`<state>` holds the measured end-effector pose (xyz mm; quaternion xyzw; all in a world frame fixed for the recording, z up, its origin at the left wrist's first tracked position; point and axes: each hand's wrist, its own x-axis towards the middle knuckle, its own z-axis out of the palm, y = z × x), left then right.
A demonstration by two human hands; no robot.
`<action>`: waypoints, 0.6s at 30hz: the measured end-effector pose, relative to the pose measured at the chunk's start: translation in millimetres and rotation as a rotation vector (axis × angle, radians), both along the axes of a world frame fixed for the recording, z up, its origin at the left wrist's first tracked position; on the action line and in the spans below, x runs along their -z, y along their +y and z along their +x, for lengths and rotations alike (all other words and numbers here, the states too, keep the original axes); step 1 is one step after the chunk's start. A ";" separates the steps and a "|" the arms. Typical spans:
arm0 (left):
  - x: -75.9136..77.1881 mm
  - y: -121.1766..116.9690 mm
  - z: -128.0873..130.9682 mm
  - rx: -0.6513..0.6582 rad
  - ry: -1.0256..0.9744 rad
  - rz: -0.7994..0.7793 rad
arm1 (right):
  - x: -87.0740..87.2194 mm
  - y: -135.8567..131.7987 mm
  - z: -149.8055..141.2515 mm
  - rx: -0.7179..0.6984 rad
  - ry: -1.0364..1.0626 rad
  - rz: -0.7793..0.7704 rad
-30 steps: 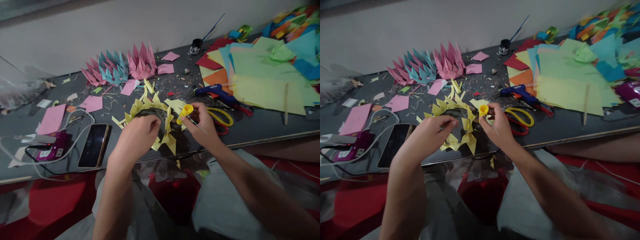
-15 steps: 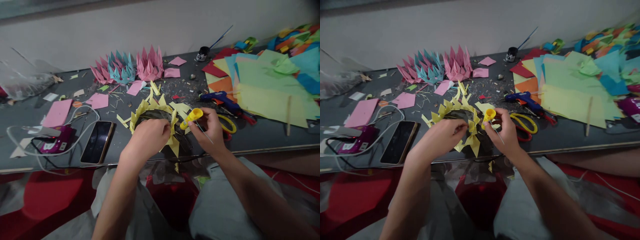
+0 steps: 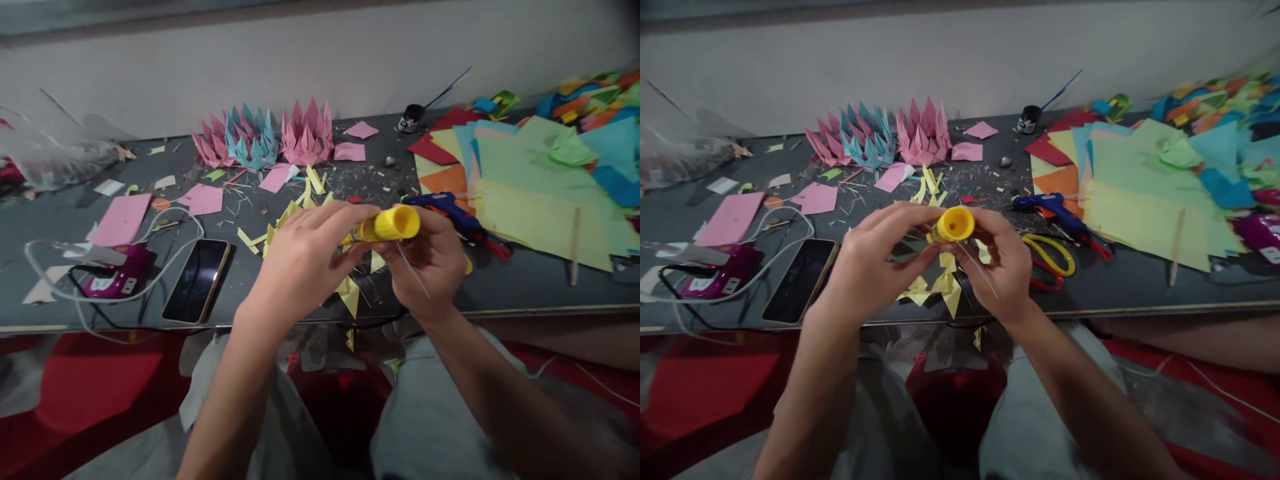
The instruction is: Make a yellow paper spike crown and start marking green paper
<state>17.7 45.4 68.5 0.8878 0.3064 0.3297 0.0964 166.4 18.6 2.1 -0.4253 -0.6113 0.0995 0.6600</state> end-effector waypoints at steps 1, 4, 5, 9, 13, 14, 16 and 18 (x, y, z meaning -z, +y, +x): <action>-1.1 0.1 -2.8 -0.044 0.023 -0.017 | -1.6 0.2 -1.1 -0.051 -0.009 -0.051; -1.1 3.6 -12.0 -0.214 0.115 -0.103 | -4.1 0.2 2.0 -0.157 -0.088 -0.223; 0.1 5.7 -14.7 -0.270 0.161 -0.147 | -3.7 0.5 5.1 -0.155 -0.132 -0.279; 6.7 14.9 -18.9 -0.386 0.372 -0.357 | 2.8 4.5 20.2 -0.098 -0.424 -0.569; 9.9 20.7 -15.2 -0.355 0.401 -0.488 | 7.0 8.6 32.9 -0.070 -0.657 -0.753; 10.4 22.1 -14.5 -0.349 0.401 -0.505 | 6.6 9.2 37.2 -0.031 -0.673 -0.764; 12.5 25.7 -14.5 -0.338 0.396 -0.535 | 4.5 9.9 48.1 0.092 -0.670 -0.765; 16.4 30.3 -15.9 -0.307 0.368 -0.583 | 2.6 10.3 58.7 0.201 -0.652 -0.775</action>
